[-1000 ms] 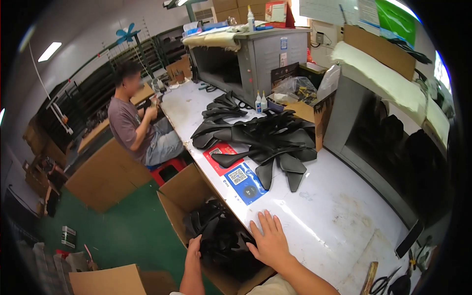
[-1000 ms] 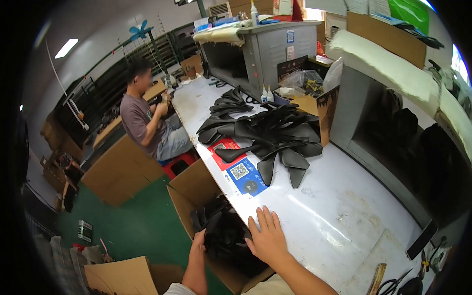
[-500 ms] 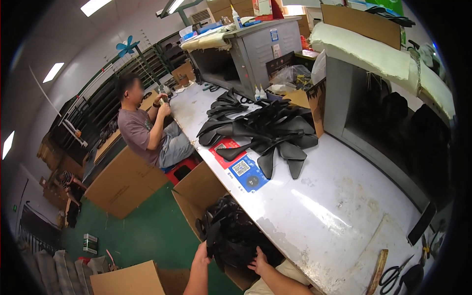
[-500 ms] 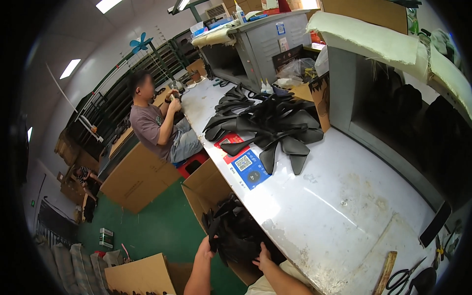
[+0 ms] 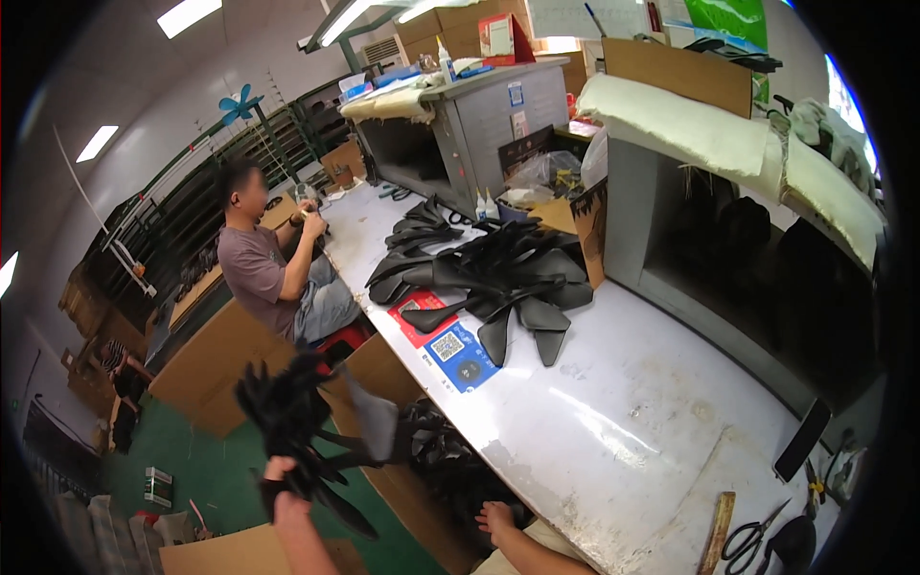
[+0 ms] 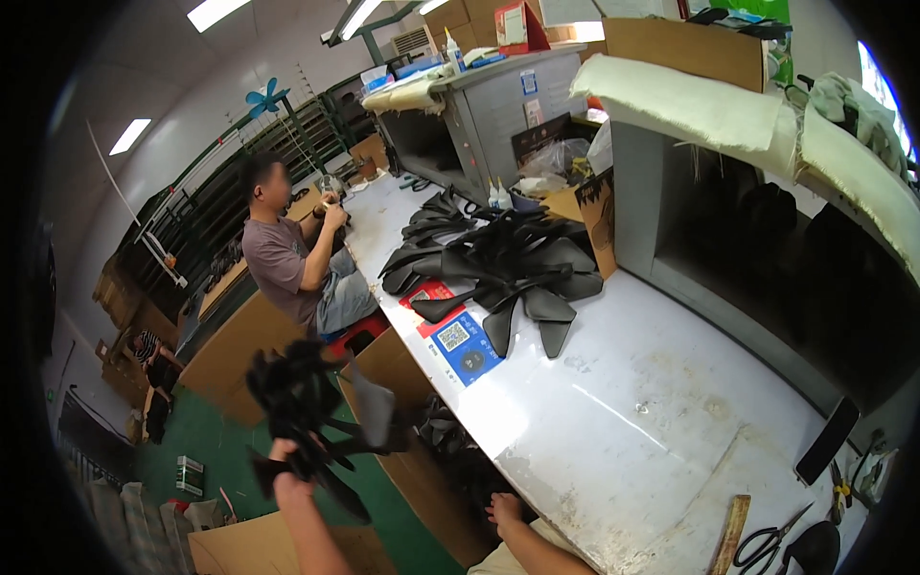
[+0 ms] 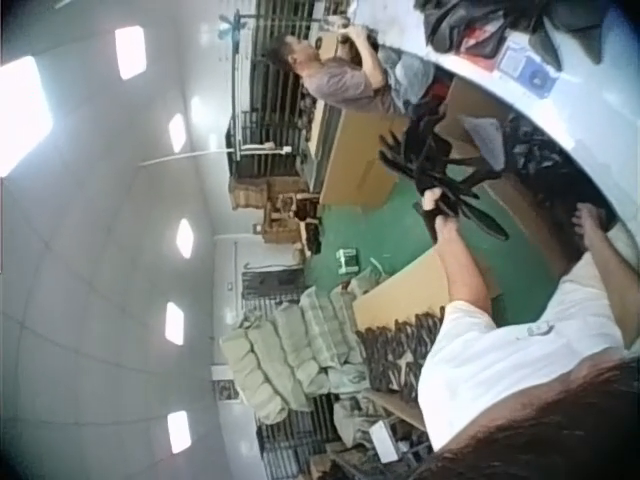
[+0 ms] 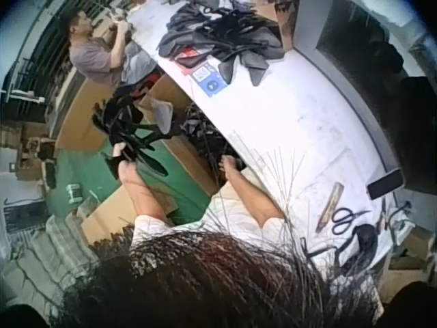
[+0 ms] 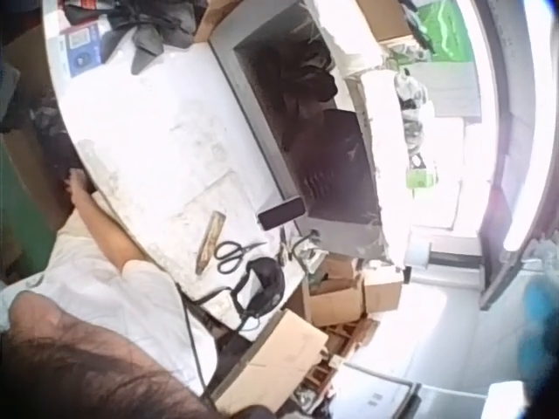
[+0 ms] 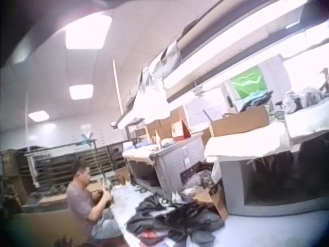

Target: Assembling and finishing bicycle saddles by applying covers and smoothing edges using a specialized tool.

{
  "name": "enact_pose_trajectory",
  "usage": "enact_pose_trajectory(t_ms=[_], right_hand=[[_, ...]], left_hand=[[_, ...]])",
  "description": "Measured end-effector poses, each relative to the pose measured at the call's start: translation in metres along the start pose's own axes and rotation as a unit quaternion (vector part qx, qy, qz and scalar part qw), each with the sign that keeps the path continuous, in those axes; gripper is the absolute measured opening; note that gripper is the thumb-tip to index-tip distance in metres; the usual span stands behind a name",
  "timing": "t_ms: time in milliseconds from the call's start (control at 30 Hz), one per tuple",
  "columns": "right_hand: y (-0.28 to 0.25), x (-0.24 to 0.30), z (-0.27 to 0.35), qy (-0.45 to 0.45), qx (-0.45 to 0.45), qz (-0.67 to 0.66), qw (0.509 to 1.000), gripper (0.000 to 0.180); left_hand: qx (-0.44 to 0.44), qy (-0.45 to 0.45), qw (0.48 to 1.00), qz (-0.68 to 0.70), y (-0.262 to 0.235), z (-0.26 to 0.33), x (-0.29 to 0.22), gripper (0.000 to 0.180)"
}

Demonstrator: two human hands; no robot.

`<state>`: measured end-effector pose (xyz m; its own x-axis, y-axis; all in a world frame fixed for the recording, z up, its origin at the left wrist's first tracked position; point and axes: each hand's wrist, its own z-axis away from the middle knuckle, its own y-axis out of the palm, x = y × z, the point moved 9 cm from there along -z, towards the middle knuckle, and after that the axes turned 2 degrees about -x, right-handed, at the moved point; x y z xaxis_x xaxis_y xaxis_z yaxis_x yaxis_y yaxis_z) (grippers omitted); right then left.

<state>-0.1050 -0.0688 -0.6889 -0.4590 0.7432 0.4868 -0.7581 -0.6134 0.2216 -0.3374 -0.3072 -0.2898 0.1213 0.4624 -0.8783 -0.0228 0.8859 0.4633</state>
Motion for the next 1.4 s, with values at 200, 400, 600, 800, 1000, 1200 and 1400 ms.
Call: enact_pose_trajectory(t_ms=[200, 400, 600, 800, 1000, 1200, 1400], right_hand=[[-0.005, 0.01, 0.005, -0.046, -0.002, 0.016, 0.999, 0.026], [-0.006, 0.017, 0.016, -0.057, 0.005, -0.012, 0.998, 0.024], [-0.001, 0.024, 0.018, -0.076, 0.031, -0.011, 0.997, 0.025], [-0.03, 0.044, 0.028, -0.12, -0.015, -0.015, 0.993, 0.022], [-0.08, 0.093, 0.079, -0.325, -0.08, 0.075, 0.939, 0.028], [-0.064, 0.07, 0.085, -0.259, -0.085, 0.105, 0.956, 0.028], [-0.033, 0.088, 0.099, -0.281, -0.067, 0.207, 0.935, 0.04]], left_hand=[[0.211, -0.057, 0.975, 0.051, 0.147, -0.017, -0.081, 0.053], [0.216, -0.108, 0.969, -0.06, 0.273, -0.077, 0.052, 0.034], [0.225, 0.117, 0.9, -0.356, 0.329, -0.114, 0.13, 0.069], [0.182, 0.199, 0.909, -0.317, 0.266, -0.081, 0.113, 0.071], [-0.104, 0.165, 0.967, -0.161, 0.013, -0.094, 0.243, 0.02], [-0.219, -0.387, 0.863, -0.241, -0.269, 0.048, 0.539, 0.073], [-0.161, -0.56, 0.803, -0.128, -0.254, 0.121, 0.622, 0.096]])
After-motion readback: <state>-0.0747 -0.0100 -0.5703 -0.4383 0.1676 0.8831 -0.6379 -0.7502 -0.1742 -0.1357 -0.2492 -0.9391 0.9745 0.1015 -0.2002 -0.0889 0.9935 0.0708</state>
